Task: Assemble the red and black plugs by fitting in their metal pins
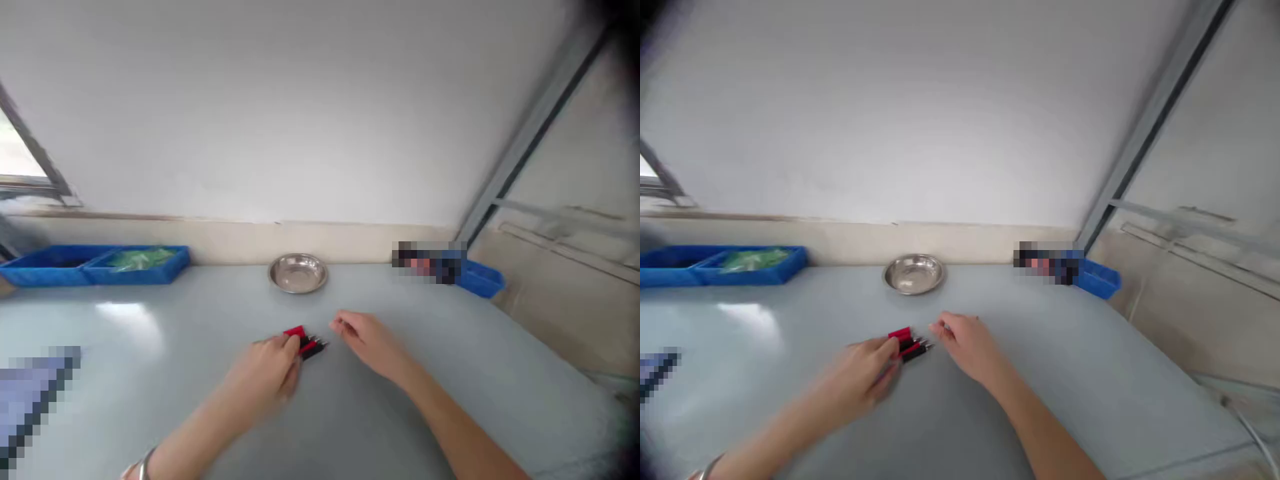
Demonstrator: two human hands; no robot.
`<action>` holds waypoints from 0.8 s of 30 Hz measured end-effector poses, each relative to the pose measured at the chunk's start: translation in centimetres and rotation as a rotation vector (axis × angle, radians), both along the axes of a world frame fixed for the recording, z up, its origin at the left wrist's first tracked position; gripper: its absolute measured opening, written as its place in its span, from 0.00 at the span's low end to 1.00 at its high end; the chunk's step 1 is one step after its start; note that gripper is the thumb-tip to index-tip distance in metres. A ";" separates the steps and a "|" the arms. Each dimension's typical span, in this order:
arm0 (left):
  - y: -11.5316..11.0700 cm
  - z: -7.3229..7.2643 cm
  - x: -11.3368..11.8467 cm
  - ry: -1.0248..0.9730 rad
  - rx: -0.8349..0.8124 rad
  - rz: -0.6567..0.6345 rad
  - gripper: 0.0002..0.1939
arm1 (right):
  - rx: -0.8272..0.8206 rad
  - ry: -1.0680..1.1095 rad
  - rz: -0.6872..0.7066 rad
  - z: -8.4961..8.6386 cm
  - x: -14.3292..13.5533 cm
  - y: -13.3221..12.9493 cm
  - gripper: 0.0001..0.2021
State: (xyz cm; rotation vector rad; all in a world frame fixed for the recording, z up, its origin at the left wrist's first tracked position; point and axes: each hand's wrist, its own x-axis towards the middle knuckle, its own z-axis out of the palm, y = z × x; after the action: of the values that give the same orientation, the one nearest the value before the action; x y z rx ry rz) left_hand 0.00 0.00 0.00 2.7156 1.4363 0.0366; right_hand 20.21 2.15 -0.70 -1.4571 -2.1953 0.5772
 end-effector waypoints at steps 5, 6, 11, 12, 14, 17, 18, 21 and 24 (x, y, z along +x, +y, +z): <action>0.1 0.3 0.2 0.003 0.007 0.000 0.08 | -0.038 -0.004 0.013 0.0 -0.2 -0.1 0.13; 0.1 0.2 0.1 -0.002 0.008 0.000 0.07 | -0.053 -0.004 0.021 0.1 -0.2 -0.2 0.13; 0.1 0.1 0.1 -0.029 -0.009 0.006 0.07 | -0.109 0.003 0.096 -0.1 -0.3 -0.3 0.10; 0.1 0.1 0.1 -0.031 -0.018 0.007 0.07 | -0.121 0.007 0.115 -0.1 -0.3 -0.3 0.09; 0.1 0.1 0.1 -0.031 -0.033 0.008 0.07 | -0.146 0.013 0.148 -0.4 -0.3 -0.2 0.08; 0.0 0.1 0.1 -0.031 -0.033 0.003 0.09 | -0.156 0.014 0.178 -0.6 -0.3 -0.2 0.07; 0.0 0.1 0.1 -0.030 -0.034 -0.001 0.09 | -0.157 0.011 0.186 -0.7 -0.4 -0.1 0.07; 0.1 0.1 0.0 -0.051 -0.044 0.003 0.08 | -0.165 0.008 0.198 -0.7 -0.4 -0.2 0.07; 0.5 0.1 -0.3 -0.096 -0.039 0.041 0.08 | -0.175 0.005 0.209 -0.5 -0.5 -0.3 0.07</action>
State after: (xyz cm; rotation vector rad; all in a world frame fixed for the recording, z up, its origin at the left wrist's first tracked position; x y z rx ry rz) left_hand -0.31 0.51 0.08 2.6143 1.4507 0.1375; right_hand 19.71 1.84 -1.23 -1.3136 -2.3603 0.8613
